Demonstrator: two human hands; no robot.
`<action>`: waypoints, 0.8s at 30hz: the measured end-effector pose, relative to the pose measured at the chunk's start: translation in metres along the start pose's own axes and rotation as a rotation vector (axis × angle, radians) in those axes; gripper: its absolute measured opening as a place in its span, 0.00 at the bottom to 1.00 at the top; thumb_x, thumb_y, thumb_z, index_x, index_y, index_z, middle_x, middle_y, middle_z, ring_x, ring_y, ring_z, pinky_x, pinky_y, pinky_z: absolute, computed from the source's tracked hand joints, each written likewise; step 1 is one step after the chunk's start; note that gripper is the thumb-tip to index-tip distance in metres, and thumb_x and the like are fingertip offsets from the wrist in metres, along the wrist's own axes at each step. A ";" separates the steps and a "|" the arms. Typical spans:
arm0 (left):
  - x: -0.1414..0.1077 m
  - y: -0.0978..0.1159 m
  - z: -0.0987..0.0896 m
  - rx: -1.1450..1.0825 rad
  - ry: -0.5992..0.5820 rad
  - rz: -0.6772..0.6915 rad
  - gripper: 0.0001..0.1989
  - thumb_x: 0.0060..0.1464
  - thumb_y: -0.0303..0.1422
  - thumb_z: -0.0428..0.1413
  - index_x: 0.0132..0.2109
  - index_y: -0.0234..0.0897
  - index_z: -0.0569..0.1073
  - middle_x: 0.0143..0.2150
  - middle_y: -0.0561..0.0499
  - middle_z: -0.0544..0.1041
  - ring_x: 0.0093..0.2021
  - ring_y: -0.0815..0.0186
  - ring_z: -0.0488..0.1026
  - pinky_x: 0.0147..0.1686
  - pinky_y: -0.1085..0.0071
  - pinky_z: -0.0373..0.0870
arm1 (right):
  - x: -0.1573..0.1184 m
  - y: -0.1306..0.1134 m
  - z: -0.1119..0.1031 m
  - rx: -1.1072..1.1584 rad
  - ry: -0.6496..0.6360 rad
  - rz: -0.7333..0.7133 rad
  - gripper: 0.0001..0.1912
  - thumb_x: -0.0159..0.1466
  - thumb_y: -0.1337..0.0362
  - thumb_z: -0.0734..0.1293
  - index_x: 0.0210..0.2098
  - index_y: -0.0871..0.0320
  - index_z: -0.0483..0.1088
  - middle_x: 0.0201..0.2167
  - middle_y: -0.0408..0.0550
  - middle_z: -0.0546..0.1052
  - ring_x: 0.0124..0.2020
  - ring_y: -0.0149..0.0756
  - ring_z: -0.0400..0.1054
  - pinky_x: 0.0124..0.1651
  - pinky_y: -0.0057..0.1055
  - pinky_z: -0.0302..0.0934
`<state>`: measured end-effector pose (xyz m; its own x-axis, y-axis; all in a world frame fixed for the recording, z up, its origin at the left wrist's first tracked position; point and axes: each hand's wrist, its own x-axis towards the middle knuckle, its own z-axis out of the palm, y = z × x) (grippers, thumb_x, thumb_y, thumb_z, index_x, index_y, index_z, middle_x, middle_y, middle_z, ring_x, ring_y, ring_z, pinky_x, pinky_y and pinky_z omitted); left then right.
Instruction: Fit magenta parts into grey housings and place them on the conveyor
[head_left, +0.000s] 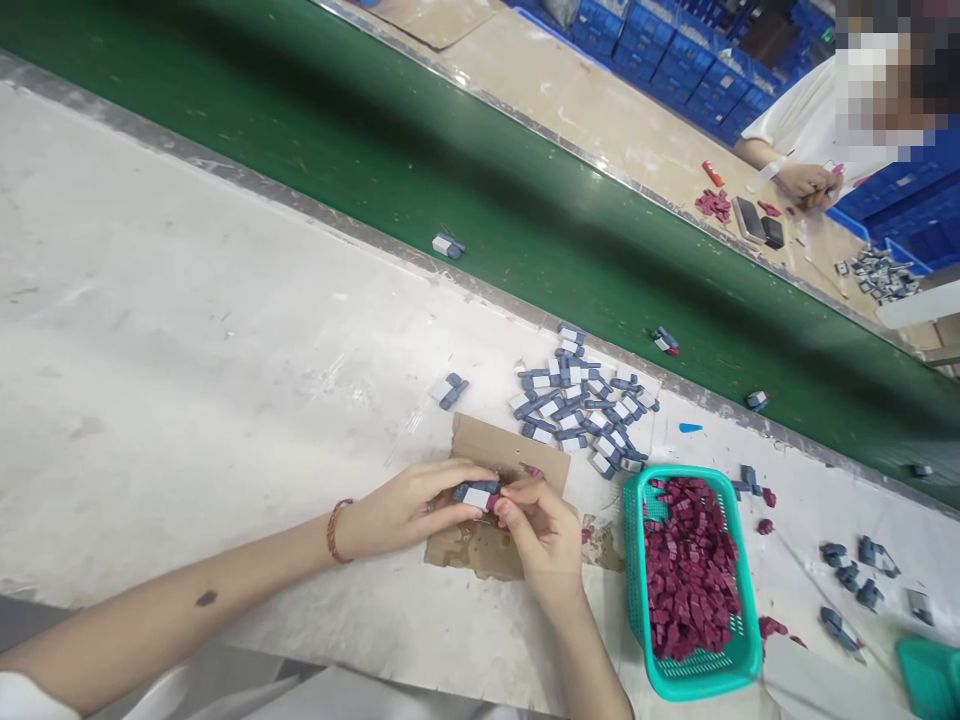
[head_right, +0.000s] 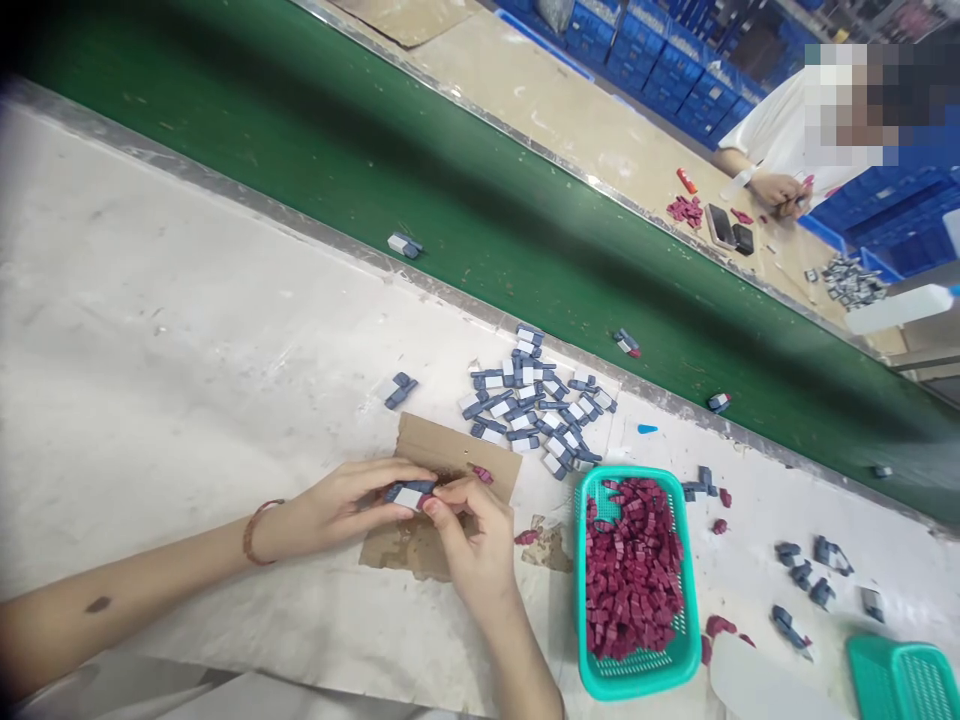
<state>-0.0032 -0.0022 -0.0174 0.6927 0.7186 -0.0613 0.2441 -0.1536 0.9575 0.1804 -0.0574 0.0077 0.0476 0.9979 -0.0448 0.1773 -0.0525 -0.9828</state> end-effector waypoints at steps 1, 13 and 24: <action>0.000 0.001 0.000 -0.009 -0.006 -0.007 0.17 0.61 0.38 0.52 0.53 0.37 0.74 0.45 0.42 0.79 0.37 0.61 0.74 0.34 0.71 0.69 | 0.000 -0.001 -0.002 -0.014 -0.010 0.000 0.07 0.63 0.63 0.66 0.29 0.57 0.71 0.27 0.46 0.77 0.27 0.33 0.71 0.30 0.27 0.65; 0.000 0.006 0.000 -0.030 -0.007 -0.074 0.16 0.57 0.41 0.55 0.50 0.41 0.77 0.47 0.44 0.80 0.44 0.56 0.76 0.42 0.69 0.72 | -0.007 -0.011 -0.005 -0.129 -0.002 -0.021 0.06 0.63 0.63 0.67 0.31 0.57 0.74 0.31 0.47 0.81 0.31 0.35 0.75 0.35 0.28 0.68; 0.014 0.031 -0.034 0.171 0.367 -0.018 0.14 0.54 0.45 0.57 0.44 0.45 0.76 0.44 0.47 0.78 0.44 0.53 0.73 0.47 0.62 0.69 | -0.028 -0.022 -0.121 -0.867 0.395 0.102 0.11 0.64 0.64 0.61 0.42 0.58 0.74 0.41 0.56 0.78 0.41 0.48 0.72 0.42 0.41 0.65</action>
<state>-0.0090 0.0258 0.0213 0.4068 0.9117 0.0570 0.3845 -0.2275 0.8947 0.2945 -0.0887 0.0523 0.4029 0.9101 0.0969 0.8124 -0.3068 -0.4959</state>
